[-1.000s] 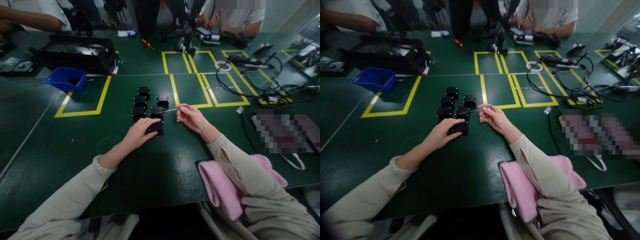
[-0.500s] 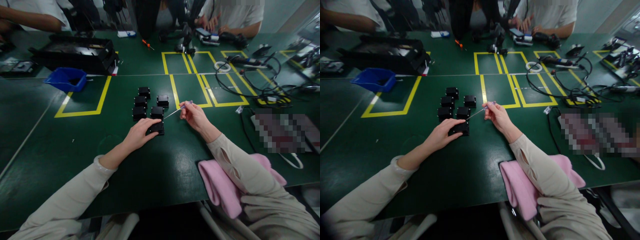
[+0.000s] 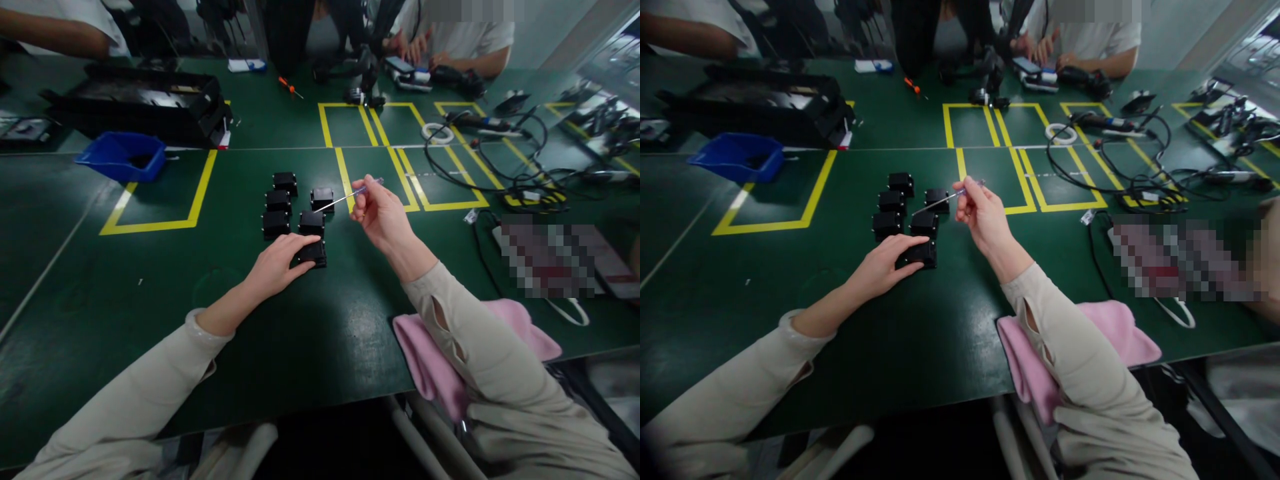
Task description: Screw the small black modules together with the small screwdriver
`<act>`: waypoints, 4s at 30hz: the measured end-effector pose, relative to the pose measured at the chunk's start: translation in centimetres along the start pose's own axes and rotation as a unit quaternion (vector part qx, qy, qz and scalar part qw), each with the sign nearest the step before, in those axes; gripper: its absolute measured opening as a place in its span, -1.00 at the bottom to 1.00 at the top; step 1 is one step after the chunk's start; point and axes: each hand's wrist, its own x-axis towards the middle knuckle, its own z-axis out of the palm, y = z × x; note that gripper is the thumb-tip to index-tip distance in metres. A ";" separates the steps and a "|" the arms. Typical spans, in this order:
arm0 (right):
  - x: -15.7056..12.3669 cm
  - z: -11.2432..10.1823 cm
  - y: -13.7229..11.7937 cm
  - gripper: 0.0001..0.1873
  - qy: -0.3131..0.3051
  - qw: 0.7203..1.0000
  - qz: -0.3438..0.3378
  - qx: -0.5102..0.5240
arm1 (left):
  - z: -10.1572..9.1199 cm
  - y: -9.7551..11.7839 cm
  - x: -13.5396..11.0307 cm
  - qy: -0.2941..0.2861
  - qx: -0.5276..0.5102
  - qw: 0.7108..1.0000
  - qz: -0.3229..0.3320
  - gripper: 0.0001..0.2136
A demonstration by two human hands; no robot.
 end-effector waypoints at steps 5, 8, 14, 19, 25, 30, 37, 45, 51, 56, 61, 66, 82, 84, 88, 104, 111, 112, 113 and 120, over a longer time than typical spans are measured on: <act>-0.6 0.0 1.4 -0.52 -0.001 1.000 -0.018 0.014 | 0.0 0.1 0.0 -0.005 0.005 1.000 -0.013 -0.56; -0.6 -0.7 1.7 -0.47 -0.009 0.999 -0.039 -0.003 | -0.1 0.3 0.0 -0.009 0.004 1.000 -0.025 -0.55; -0.4 -1.3 1.5 -0.48 0.032 0.983 -0.142 -0.111 | -0.2 0.3 0.0 -0.013 0.003 1.000 -0.028 -0.55; -1.2 -1.0 1.6 -0.46 0.007 0.946 -0.241 -0.216 | -0.2 0.1 -0.1 -0.011 0.004 1.000 -0.025 -0.55; -2.3 -0.5 1.6 -0.48 -0.012 0.920 -0.276 -0.278 | 0.0 -0.1 0.1 -0.007 0.000 1.000 -0.014 -0.56; -2.2 -0.3 1.5 -0.48 -0.003 0.924 -0.276 -0.263 | 0.0 0.1 0.0 0.003 -0.004 1.000 -0.001 -0.55; -1.0 -0.9 1.2 -0.48 0.054 0.964 -0.224 -0.135 | -2.7 0.2 2.7 0.082 0.133 0.988 0.007 -0.63; -0.8 -1.3 0.1 -0.47 0.094 0.984 -0.149 -0.019 | -3.3 0.9 8.9 -0.072 0.251 0.965 -0.014 -0.58; -0.4 -2.0 -0.2 -0.39 0.071 0.988 -0.135 -0.026 | -0.6 5.0 11.1 -0.106 0.211 0.971 0.041 -0.65; -0.2 -2.5 -0.5 -0.35 0.045 0.990 -0.121 -0.059 | 1.6 7.8 11.9 -0.118 0.193 0.971 0.076 -0.67; -0.2 -2.4 -0.5 -0.33 0.038 0.989 -0.124 -0.064 | 1.5 8.4 11.7 -0.112 0.189 0.973 0.075 -0.60; -0.4 -1.7 0.6 -0.31 0.049 0.992 -0.106 -0.042 | -2.2 5.8 8.8 -0.071 0.126 0.989 0.040 -0.62; -0.8 -1.7 1.9 -0.38 0.028 0.994 -0.048 -0.099 | -2.2 0.3 0.8 -0.074 -0.039 0.995 -0.058 -0.41; -1.0 -1.6 1.9 -0.39 0.029 0.994 -0.054 -0.092 | -1.6 0.2 1.0 -0.053 -0.036 0.996 -0.057 -0.51; -1.2 -1.5 2.4 -0.44 0.026 0.991 -0.094 -0.093 | -1.2 0.2 1.1 -0.046 -0.011 0.998 -0.046 -0.64; -1.5 -1.5 3.0 -0.51 -0.037 0.970 -0.119 -0.209 | -2.5 0.4 0.9 -0.056 0.076 0.994 -0.048 -0.66; -1.3 -1.7 2.5 -0.52 -0.050 0.970 -0.134 -0.197 | -2.6 0.5 0.9 -0.056 0.083 0.994 -0.049 -0.65; -1.2 -1.8 2.4 -0.51 -0.051 0.969 -0.141 -0.194 | -2.6 0.6 0.9 -0.056 0.083 0.994 -0.050 -0.64; -1.0 -1.9 2.2 -0.52 -0.053 0.969 -0.143 -0.196 | -2.6 0.6 0.9 -0.056 0.084 0.994 -0.051 -0.64; -0.6 -3.0 1.9 -0.53 -0.051 0.975 -0.087 -0.198 | -2.8 0.7 1.0 -0.060 0.087 0.993 -0.059 -0.62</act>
